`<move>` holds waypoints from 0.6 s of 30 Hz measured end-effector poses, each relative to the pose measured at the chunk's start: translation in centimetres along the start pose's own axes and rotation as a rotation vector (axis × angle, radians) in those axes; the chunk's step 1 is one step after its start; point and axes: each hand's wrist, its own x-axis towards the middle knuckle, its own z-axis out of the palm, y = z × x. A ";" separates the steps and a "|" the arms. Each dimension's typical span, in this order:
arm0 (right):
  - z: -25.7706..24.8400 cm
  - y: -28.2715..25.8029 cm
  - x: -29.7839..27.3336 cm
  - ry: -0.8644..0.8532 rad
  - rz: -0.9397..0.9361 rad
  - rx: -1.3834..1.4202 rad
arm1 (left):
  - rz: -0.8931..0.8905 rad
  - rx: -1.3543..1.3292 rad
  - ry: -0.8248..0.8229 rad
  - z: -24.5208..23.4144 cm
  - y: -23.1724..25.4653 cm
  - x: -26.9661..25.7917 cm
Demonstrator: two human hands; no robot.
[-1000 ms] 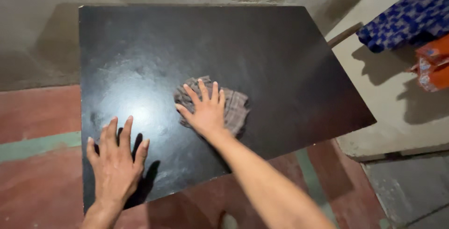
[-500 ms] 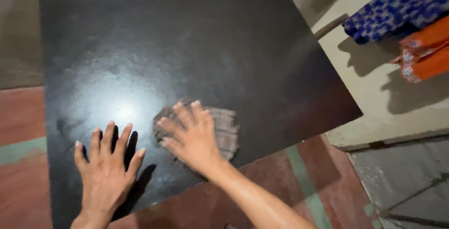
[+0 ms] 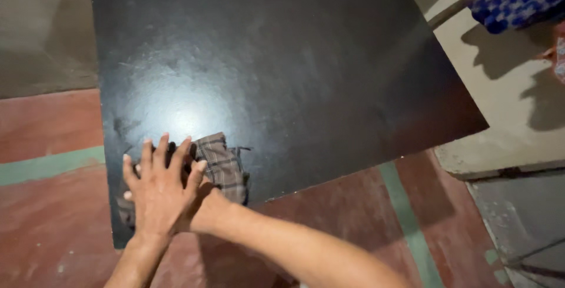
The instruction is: The person wipes the side of a metal bed frame with a dark cloth, then moves to a black table and wipes its surface. The person uses a cloth to clean both surfaces in a bedroom setting.
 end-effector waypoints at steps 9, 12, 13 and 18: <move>-4.3 11.2 -8.0 0.041 -0.016 0.102 | 0.035 -0.063 -0.039 0.3 2.1 0.8; -5.3 13.0 -7.1 0.127 0.381 -0.053 | -0.030 -0.015 -0.070 0.2 1.2 -0.3; -4.8 12.8 -6.0 0.154 0.498 -0.082 | -0.050 0.014 -0.073 0.1 0.5 -1.0; -1.8 7.5 -0.1 0.198 0.641 -0.157 | -0.126 0.036 -0.050 0.3 -1.8 -4.5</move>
